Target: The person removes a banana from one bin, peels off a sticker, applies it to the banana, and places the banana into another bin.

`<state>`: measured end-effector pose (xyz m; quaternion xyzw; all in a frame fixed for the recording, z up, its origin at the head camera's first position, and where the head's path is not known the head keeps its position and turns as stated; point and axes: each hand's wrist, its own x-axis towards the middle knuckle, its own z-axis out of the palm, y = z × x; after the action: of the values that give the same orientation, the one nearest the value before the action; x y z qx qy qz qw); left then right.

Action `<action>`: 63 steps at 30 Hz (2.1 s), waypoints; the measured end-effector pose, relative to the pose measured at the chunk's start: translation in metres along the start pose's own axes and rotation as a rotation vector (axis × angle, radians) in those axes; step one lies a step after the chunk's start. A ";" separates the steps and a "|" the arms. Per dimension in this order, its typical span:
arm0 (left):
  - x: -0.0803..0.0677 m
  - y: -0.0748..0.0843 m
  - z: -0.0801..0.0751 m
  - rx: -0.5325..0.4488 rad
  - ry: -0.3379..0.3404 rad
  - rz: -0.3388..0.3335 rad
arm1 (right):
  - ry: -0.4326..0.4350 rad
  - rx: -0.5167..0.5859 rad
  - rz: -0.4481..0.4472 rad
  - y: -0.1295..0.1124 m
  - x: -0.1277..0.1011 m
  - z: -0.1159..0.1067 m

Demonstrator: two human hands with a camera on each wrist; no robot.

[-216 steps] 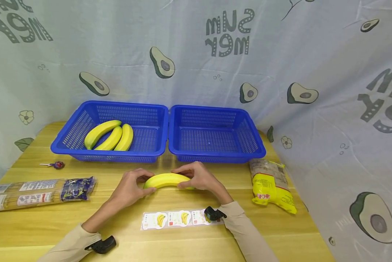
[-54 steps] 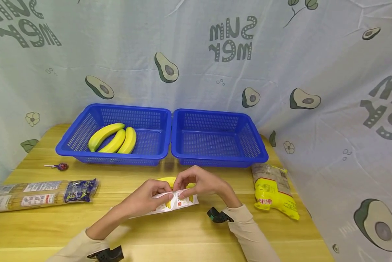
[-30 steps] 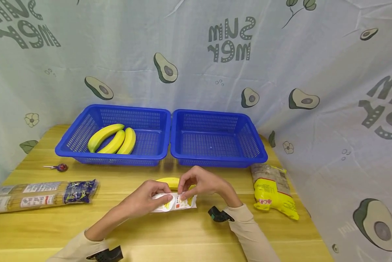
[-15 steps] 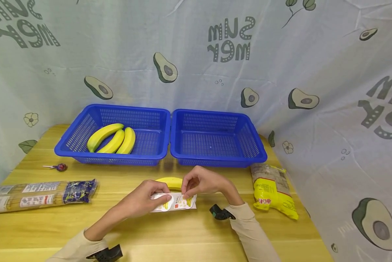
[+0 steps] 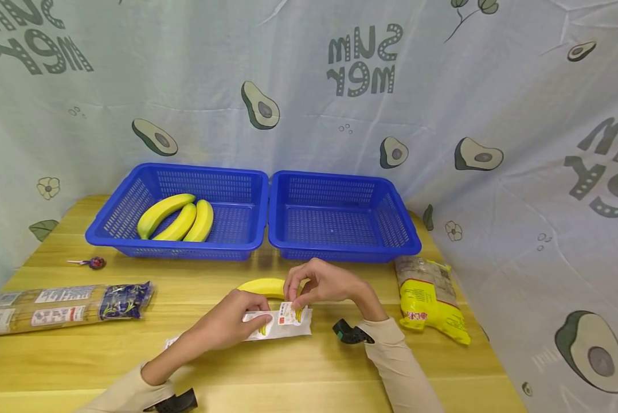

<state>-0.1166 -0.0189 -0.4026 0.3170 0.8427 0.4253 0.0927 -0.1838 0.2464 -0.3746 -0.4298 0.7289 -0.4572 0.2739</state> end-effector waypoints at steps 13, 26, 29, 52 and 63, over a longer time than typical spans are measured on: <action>0.001 -0.023 0.039 0.096 0.005 0.081 | 0.027 -0.026 0.053 -0.004 -0.002 -0.002; -0.002 0.003 0.030 0.034 -0.065 0.056 | 0.086 -0.020 0.020 -0.001 0.000 0.000; -0.001 0.002 0.025 -0.035 -0.066 0.069 | 0.113 -0.013 0.016 0.000 0.000 0.001; 0.004 -0.006 -0.018 -0.457 0.035 -0.086 | 0.240 0.046 -0.047 0.004 0.017 0.017; 0.008 -0.011 -0.022 -0.368 0.176 -0.145 | 0.318 -0.060 0.006 0.010 0.015 0.013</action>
<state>-0.1373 -0.0334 -0.3963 0.1949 0.7764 0.5900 0.1054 -0.1843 0.2296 -0.3890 -0.3577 0.7776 -0.4969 0.1433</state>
